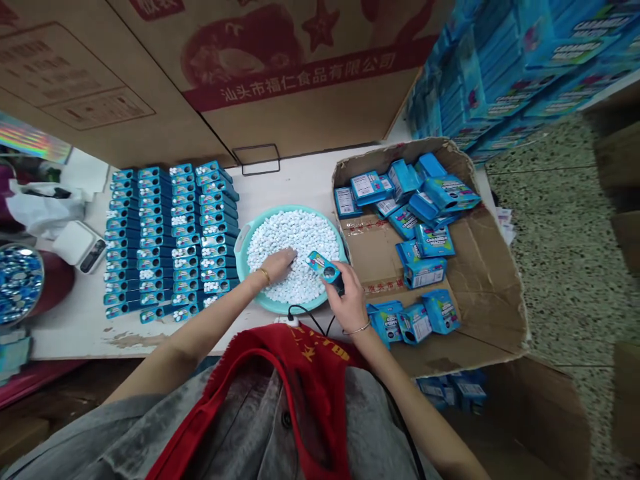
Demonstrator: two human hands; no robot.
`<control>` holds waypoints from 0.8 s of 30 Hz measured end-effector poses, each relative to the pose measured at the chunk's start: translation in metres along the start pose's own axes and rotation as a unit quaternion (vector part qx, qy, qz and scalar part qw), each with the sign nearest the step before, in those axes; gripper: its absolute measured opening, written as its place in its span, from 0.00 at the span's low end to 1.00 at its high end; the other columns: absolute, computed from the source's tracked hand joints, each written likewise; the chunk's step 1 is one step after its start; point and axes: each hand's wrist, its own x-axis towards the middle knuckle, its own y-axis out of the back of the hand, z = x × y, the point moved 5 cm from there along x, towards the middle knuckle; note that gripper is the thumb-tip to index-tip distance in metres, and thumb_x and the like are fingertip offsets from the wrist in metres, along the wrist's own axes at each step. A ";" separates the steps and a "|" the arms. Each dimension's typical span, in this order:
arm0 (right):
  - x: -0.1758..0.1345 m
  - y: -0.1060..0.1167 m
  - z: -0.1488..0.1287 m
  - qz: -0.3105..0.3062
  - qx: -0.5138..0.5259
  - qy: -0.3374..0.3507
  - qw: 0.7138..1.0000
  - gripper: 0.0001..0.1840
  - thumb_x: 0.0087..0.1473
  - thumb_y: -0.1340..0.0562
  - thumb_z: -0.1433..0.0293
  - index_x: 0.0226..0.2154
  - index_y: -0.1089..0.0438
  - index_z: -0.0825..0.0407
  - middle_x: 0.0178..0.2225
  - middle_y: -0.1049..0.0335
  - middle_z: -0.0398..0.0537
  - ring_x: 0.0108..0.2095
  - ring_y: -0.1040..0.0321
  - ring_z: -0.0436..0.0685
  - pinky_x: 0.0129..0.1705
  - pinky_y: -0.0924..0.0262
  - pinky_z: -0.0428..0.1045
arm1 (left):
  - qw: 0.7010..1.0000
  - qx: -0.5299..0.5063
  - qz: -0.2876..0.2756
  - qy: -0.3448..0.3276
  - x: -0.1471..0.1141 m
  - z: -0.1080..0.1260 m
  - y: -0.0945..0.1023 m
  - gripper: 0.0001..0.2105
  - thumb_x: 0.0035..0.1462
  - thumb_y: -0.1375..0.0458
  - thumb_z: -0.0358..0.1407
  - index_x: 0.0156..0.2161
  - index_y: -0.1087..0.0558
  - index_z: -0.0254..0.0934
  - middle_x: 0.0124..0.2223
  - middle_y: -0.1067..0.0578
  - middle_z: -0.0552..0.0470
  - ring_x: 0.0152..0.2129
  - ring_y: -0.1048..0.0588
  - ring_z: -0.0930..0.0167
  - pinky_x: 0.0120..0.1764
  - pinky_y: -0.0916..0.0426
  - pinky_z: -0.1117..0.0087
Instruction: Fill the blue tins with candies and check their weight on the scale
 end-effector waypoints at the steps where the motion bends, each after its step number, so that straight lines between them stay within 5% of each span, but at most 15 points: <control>1: -0.001 0.000 0.000 -0.001 0.001 -0.001 1.000 0.19 0.56 0.38 0.66 0.50 0.34 0.49 0.47 0.29 0.54 0.48 0.31 0.62 0.51 0.36 0.59 | 1.000 -0.015 0.005 -0.006 0.002 0.003 -0.003 0.14 0.57 0.51 0.25 0.48 0.32 0.35 0.48 0.28 0.43 0.45 0.29 0.65 0.47 0.34 0.66; 7: -0.004 0.000 -0.001 0.001 0.006 -0.019 1.000 0.19 0.56 0.38 0.65 0.50 0.34 0.49 0.46 0.29 0.54 0.48 0.31 0.62 0.51 0.36 0.59 | 0.995 -0.082 0.025 -0.041 -0.024 -0.006 0.013 0.15 0.59 0.49 0.31 0.51 0.34 0.35 0.46 0.27 0.45 0.41 0.28 0.67 0.46 0.33 0.66; 13: 0.001 -0.007 -0.002 0.000 -0.002 0.000 1.000 0.19 0.56 0.39 0.66 0.51 0.35 0.49 0.46 0.29 0.54 0.48 0.31 0.62 0.50 0.36 0.59 | 0.986 -0.098 0.083 -0.105 -0.074 -0.005 0.078 0.12 0.62 0.49 0.36 0.49 0.34 0.34 0.45 0.27 0.44 0.41 0.28 0.66 0.45 0.33 0.65; 18: 0.010 -0.025 -0.009 -0.042 -0.022 0.033 0.998 0.20 0.56 0.43 0.71 0.52 0.36 0.51 0.47 0.31 0.57 0.50 0.34 0.65 0.52 0.37 0.61 | 0.990 -0.021 0.069 -0.124 -0.100 0.027 0.127 0.10 0.63 0.49 0.34 0.48 0.33 0.34 0.44 0.27 0.45 0.40 0.27 0.67 0.44 0.33 0.67; 24: 0.010 -0.041 -0.021 -0.082 -0.046 0.085 0.992 0.26 0.52 0.46 0.78 0.54 0.37 0.51 0.49 0.32 0.57 0.52 0.36 0.65 0.55 0.38 0.62 | 0.983 0.169 -0.037 -0.056 -0.102 0.082 0.146 0.11 0.63 0.51 0.29 0.49 0.33 0.32 0.45 0.26 0.43 0.40 0.26 0.64 0.39 0.32 0.65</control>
